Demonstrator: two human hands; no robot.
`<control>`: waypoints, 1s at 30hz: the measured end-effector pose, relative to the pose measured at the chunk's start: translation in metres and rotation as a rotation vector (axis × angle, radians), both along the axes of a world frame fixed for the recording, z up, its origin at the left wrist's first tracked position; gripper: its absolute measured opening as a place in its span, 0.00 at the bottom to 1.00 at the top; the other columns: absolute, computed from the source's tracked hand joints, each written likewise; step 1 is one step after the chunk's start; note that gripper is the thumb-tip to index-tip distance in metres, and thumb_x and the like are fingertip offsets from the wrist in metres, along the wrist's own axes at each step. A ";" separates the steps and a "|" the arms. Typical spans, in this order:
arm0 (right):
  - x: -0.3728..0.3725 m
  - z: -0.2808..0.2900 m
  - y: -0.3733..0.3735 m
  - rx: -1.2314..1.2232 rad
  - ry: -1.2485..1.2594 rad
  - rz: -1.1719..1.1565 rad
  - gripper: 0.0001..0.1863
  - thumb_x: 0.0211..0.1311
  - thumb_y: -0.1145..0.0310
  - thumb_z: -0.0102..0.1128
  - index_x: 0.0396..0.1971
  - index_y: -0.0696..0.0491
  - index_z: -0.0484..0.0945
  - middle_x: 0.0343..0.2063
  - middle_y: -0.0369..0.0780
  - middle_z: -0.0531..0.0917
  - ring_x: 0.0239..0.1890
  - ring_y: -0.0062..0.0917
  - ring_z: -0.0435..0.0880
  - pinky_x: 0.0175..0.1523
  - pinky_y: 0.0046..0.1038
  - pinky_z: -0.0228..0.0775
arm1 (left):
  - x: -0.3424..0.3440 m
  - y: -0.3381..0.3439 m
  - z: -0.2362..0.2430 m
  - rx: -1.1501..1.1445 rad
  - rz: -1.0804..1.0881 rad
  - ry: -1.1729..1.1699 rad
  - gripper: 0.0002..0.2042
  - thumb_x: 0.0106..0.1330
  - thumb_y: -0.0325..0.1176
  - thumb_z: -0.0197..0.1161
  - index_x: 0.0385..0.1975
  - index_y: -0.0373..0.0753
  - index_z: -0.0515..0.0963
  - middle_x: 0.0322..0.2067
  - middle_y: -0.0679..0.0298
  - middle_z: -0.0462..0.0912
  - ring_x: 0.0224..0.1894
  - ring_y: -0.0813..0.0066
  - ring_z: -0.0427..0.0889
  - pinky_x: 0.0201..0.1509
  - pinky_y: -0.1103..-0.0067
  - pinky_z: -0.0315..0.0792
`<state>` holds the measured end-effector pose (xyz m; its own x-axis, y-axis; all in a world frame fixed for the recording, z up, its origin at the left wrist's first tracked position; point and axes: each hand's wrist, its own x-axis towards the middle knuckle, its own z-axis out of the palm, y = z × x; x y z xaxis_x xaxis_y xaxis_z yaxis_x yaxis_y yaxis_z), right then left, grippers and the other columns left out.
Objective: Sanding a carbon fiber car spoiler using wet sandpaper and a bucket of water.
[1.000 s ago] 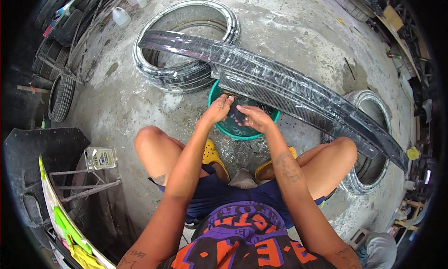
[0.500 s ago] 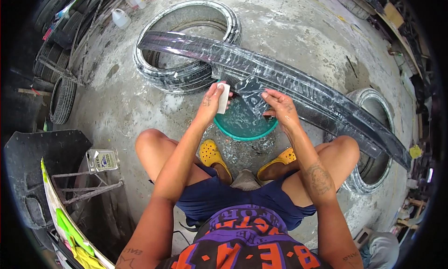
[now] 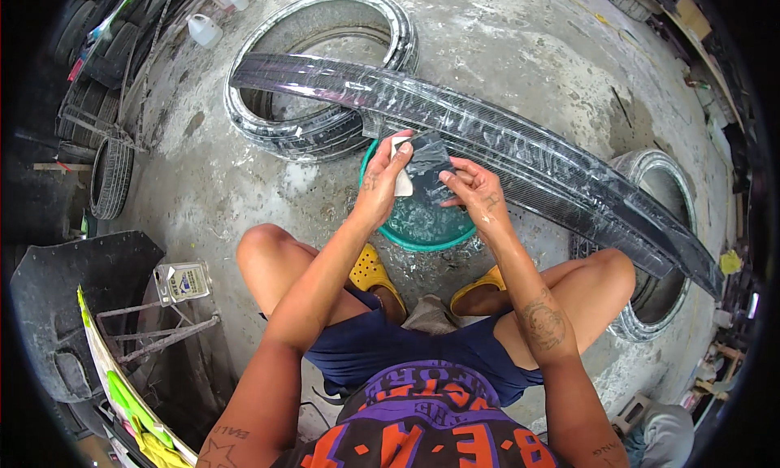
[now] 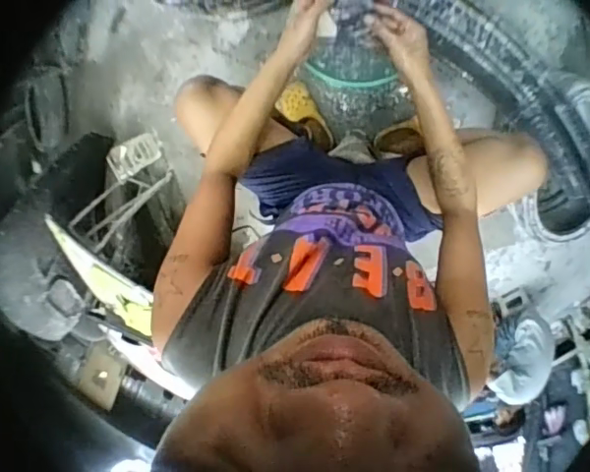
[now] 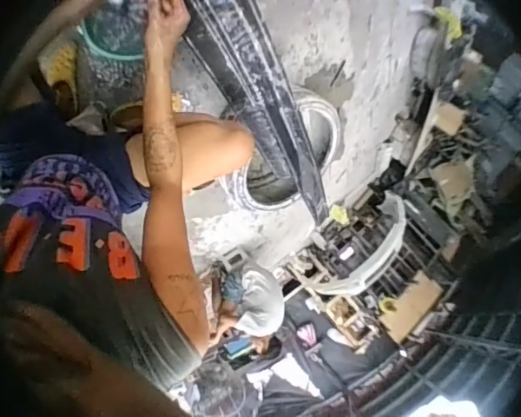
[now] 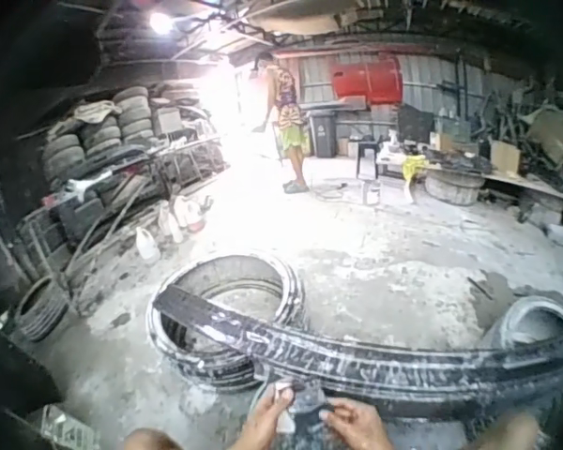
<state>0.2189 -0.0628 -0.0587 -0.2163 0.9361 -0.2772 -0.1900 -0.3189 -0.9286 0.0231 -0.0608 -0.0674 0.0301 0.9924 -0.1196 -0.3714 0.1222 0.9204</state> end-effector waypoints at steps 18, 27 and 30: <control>-0.003 0.002 0.010 -0.141 0.153 0.151 0.21 0.70 0.68 0.70 0.58 0.55 0.75 0.48 0.38 0.85 0.46 0.21 0.85 0.51 0.27 0.82 | -0.022 -0.010 0.004 -0.177 0.062 -0.272 0.18 0.79 0.38 0.57 0.64 0.38 0.73 0.49 0.65 0.85 0.46 0.74 0.87 0.46 0.73 0.83; 0.003 0.011 0.012 -0.047 0.219 0.170 0.18 0.68 0.73 0.70 0.56 0.57 0.78 0.47 0.36 0.85 0.43 0.19 0.86 0.45 0.25 0.83 | -0.007 -0.018 0.008 -0.169 -0.240 -0.375 0.31 0.80 0.54 0.52 0.71 0.36 0.67 0.58 0.58 0.82 0.58 0.69 0.84 0.61 0.71 0.78; 0.004 0.015 0.012 0.026 0.008 0.184 0.21 0.65 0.73 0.73 0.57 0.58 0.80 0.41 0.35 0.84 0.41 0.18 0.85 0.40 0.23 0.83 | -0.005 -0.018 0.011 -0.161 -0.182 -0.319 0.30 0.82 0.52 0.51 0.73 0.35 0.65 0.59 0.57 0.82 0.60 0.70 0.82 0.67 0.71 0.75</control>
